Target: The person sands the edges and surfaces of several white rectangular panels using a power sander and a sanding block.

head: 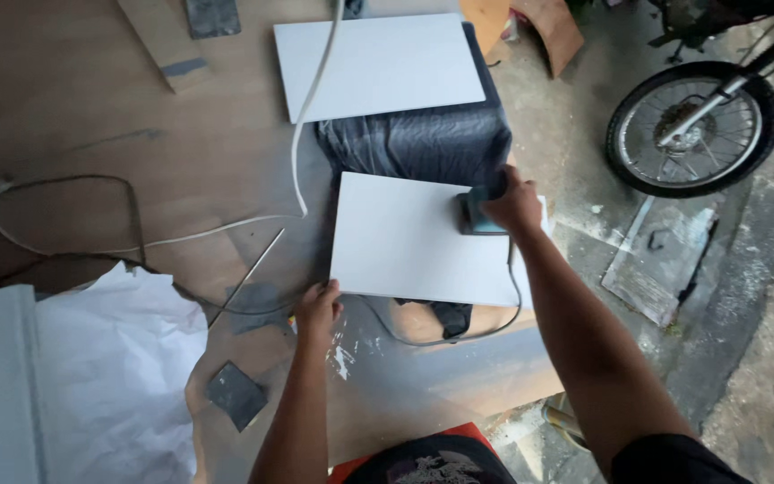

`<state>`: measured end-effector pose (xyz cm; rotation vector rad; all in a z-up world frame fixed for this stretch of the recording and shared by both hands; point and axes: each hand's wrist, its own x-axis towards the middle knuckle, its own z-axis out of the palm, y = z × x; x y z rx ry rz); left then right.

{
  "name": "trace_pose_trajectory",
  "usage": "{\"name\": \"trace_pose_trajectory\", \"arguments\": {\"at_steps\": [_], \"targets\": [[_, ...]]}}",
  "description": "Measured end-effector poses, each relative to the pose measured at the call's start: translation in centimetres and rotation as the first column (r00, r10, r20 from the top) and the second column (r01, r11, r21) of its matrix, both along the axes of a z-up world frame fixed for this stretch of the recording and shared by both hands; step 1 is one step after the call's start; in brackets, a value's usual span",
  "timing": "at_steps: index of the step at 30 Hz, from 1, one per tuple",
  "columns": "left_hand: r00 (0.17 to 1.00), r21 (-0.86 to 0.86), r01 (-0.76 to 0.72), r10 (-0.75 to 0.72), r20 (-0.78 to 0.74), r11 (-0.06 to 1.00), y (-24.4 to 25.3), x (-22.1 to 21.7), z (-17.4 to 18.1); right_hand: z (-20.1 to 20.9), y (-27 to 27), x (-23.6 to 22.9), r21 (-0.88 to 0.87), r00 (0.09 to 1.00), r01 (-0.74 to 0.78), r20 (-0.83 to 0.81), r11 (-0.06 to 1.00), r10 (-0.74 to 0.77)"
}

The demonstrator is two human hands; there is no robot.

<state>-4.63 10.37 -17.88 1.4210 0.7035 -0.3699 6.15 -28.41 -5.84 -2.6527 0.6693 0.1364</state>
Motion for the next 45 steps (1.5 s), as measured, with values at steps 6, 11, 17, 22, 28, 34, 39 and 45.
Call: {"name": "trace_pose_trajectory", "arguments": {"at_steps": [6, 11, 17, 22, 28, 34, 39, 45], "targets": [[1.000, -0.036, -0.013, 0.013, 0.012, 0.999, -0.1, 0.4, -2.4, 0.0, 8.5, 3.7, 0.006, 0.995, -0.094, -0.037, 0.996, 0.094], [0.922, 0.378, 0.344, -0.385, 0.036, 0.859, 0.0, 0.1, -1.6, 3.1, 18.2, 5.4, 0.035, 0.967, -0.247, -0.051, 0.968, 0.248], [1.000, 0.021, -0.013, 0.013, -0.003, 1.000, -0.2, -0.1, -1.3, 3.7, 22.7, 7.2, 0.106, 0.927, -0.367, -0.039, 0.924, 0.373], [1.000, 0.039, -0.013, 0.013, 0.006, 0.999, -0.1, -0.3, -0.5, 2.9, 18.5, 7.2, 0.107, 0.938, -0.334, -0.059, 0.936, 0.342], [0.997, -0.011, -0.070, 0.069, -0.043, 0.998, -0.3, 0.4, -1.7, 3.5, 18.0, 7.8, 0.092, 0.961, -0.264, -0.055, 0.960, 0.270], [0.996, 0.148, 0.038, -0.025, -0.089, 0.988, 0.2, 0.1, 0.9, 3.7, 22.6, 10.8, 0.121, 0.949, -0.307, -0.037, 0.944, 0.313], [0.999, 0.057, -0.028, 0.027, 0.017, 0.998, 0.0, 0.3, -1.4, 3.9, 21.7, 7.6, 0.164, 0.914, -0.382, -0.078, 0.909, 0.398], [0.992, 0.102, 0.030, -0.018, -0.123, 0.994, -0.2, 0.4, 4.0, 1.4, 11.2, 6.4, 0.100, 0.980, -0.188, -0.045, 0.977, 0.193]]}}
